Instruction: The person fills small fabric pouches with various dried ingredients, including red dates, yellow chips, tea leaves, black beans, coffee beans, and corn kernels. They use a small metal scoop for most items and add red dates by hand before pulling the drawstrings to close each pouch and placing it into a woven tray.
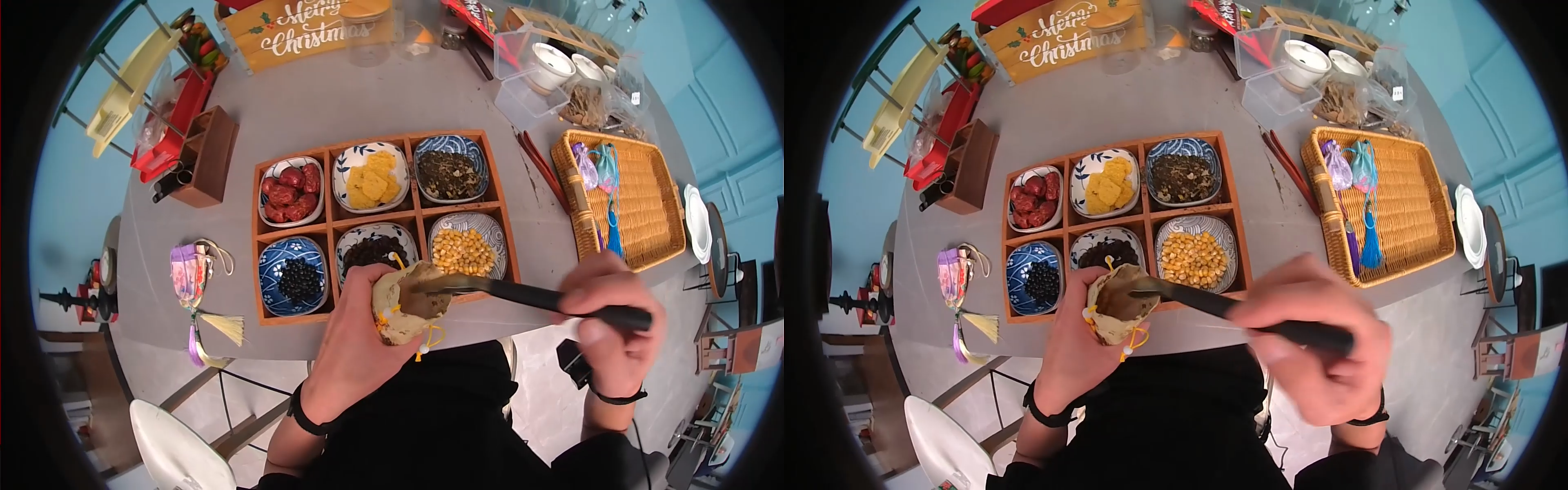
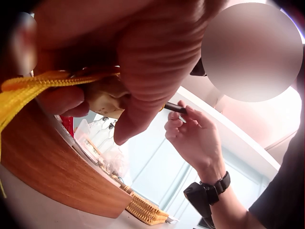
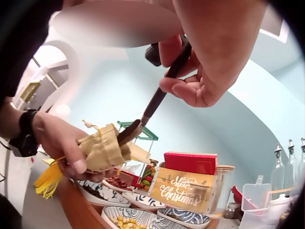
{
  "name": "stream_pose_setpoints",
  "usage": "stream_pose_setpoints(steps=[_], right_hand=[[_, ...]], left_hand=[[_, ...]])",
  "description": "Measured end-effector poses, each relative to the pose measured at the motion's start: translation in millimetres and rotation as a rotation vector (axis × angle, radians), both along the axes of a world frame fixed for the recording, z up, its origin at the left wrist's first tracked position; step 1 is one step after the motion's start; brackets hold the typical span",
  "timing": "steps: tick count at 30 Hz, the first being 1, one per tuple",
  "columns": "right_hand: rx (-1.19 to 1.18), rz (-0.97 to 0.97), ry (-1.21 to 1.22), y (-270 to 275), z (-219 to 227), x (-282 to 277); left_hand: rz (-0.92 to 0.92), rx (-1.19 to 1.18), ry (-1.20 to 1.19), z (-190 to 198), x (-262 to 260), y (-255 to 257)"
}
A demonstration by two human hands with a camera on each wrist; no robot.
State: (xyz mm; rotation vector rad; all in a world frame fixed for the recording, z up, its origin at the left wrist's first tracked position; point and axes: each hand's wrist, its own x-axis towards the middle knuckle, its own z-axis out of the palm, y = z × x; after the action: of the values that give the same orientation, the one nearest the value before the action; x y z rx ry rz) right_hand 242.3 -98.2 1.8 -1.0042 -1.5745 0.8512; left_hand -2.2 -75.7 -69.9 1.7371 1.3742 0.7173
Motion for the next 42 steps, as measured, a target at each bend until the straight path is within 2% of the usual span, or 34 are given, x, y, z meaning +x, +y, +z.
stream_pose_setpoints(steps=[2, 3, 4, 6, 8, 10, 13, 16, 18, 21, 23, 28, 33, 35, 39, 41, 42], right_hand=[[0.064, -0.097, 0.173, 1, -11, 12], [0.078, -0.194, 0.17, 4, -15, 15], [0.051, -0.169, 0.214, 11, -24, 24], [-0.106, -0.207, 0.094, 19, -41, 33], [-0.21, -0.135, 0.049, 28, -53, 33], [-0.257, -0.106, 0.065, 36, -60, 34], [-0.34, -0.016, 0.032, 39, -66, 36], [-0.29, 0.064, 0.025, 40, -64, 50], [-0.285, 0.021, 0.056, 46, -61, 49], [-0.32, 0.038, -0.081, 52, -54, 51], [-0.356, 0.027, -0.046, 47, -55, 55], [-0.505, -0.117, 0.086, 34, -64, 47], [-0.527, -0.23, 0.223, 32, -86, 34], [-0.553, -0.251, 0.294, 30, -90, 32], [-0.563, -0.341, 0.463, 30, -96, 29], [-0.536, -0.346, 0.493, 29, -99, 32], [-0.515, -0.348, 0.524, 29, -99, 33]], left_hand=[[-0.003, -0.01, -0.018, -1, -5, -2], [-0.021, -0.021, -0.03, -1, -6, -4], [-0.022, -0.025, -0.03, -3, -7, -6], [-0.163, -0.095, -0.235, -9, -7, -10], [-0.235, -0.136, -0.281, -8, -3, -10], [-0.372, -0.087, -0.199, 0, 6, -8], [-0.401, -0.097, -0.109, 2, 17, -7], [-0.44, -0.073, -0.003, 2, 23, -4], [-0.482, -0.074, 0.038, 2, 27, -3], [-0.503, 0.044, 0.079, 2, 34, 0], [-0.516, 0.073, 0.148, 2, 37, 1], [-0.517, 0.06, 0.168, 3, 39, 0], [-0.498, 0.039, 0.177, 2, 40, 0], [-0.401, 0.042, 0.003, -2, 39, -1], [-0.322, 0.047, -0.147, -9, 24, -11], [-0.215, -0.077, -0.314, -15, 9, -19], [-0.214, -0.077, -0.314, -16, 4, -18]])
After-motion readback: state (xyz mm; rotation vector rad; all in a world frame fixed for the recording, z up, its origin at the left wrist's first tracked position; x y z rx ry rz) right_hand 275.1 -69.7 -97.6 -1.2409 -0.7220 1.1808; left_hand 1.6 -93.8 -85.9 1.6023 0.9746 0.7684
